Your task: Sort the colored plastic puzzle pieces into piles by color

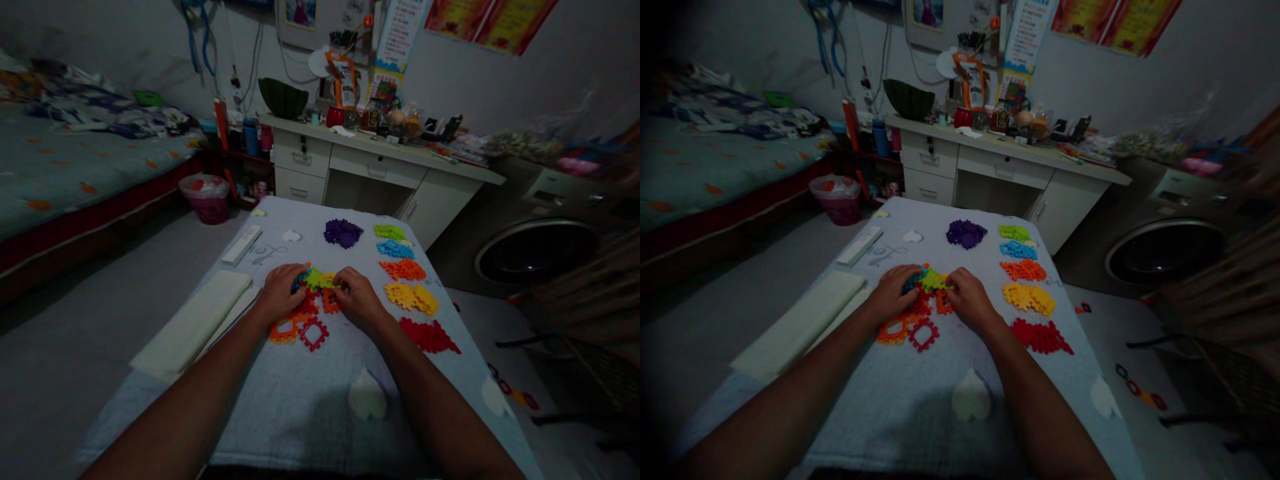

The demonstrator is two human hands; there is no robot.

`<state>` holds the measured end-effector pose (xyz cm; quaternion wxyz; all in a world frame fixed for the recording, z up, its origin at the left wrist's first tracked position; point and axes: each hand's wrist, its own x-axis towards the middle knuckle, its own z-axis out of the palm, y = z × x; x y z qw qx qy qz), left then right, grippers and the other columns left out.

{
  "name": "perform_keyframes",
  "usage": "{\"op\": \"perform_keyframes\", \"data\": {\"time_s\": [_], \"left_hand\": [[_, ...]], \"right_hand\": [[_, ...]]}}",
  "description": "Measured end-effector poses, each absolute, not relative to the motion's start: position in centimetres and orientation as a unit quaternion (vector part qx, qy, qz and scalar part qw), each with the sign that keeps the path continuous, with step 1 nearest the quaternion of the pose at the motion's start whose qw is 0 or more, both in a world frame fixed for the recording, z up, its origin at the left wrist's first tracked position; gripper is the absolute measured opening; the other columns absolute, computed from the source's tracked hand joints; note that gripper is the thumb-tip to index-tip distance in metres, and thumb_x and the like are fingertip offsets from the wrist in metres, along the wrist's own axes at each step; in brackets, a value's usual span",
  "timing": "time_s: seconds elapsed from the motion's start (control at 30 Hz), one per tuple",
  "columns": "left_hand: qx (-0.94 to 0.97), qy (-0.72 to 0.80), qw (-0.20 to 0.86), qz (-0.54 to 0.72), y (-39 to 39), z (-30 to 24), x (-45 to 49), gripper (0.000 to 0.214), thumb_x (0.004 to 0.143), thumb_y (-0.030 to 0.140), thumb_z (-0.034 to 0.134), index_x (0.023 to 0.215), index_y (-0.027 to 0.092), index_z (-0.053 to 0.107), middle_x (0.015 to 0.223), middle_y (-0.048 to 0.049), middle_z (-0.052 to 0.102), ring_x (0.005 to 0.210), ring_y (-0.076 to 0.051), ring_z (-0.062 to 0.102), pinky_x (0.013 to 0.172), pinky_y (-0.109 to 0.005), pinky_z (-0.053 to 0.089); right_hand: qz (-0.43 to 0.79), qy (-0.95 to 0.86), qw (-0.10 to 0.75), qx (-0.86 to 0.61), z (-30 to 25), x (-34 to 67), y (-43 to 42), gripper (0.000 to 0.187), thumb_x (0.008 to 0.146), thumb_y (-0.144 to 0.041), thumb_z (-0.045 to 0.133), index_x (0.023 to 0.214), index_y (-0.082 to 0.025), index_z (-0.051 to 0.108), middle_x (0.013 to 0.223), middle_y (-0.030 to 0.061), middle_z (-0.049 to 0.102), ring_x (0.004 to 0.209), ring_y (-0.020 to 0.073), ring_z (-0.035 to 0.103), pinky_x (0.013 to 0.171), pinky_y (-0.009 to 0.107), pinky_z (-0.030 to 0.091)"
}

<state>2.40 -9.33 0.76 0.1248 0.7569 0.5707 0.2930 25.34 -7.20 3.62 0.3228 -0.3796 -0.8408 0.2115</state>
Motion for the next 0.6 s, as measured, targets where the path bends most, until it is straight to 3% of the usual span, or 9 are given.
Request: {"op": "perform_keyframes", "data": {"time_s": [0.27, 0.6], "left_hand": [[0.760, 0.561, 0.122, 0.304, -9.2, 0.6, 2.4, 0.045, 0.079, 0.030, 0.051, 0.121, 0.020, 0.060, 0.131, -0.0093, 0.062, 0.122, -0.029, 0.053, 0.107, -0.049, 0.037], [0.755, 0.561, 0.112, 0.320, -8.6, -0.7, 2.0, 0.045, 0.079, 0.031, 0.051, 0.120, 0.018, 0.061, 0.131, -0.0115, 0.058, 0.124, -0.030, 0.051, 0.107, -0.052, 0.038]], "right_hand": [[0.216, -0.831, 0.335, -0.389, 6.6, 27.5, -4.8, 0.007, 0.077, -0.012, 0.061, 0.077, -0.019, 0.058, 0.081, 0.0006, 0.056, 0.071, 0.0123, 0.053, 0.067, 0.024, 0.042], [0.013, -0.734, 0.346, -0.585, 7.2, 35.1, 8.2, 0.005, 0.071, -0.014, 0.061, 0.069, -0.018, 0.063, 0.075, 0.0031, 0.062, 0.075, 0.0166, 0.054, 0.075, 0.029, 0.042]]}}
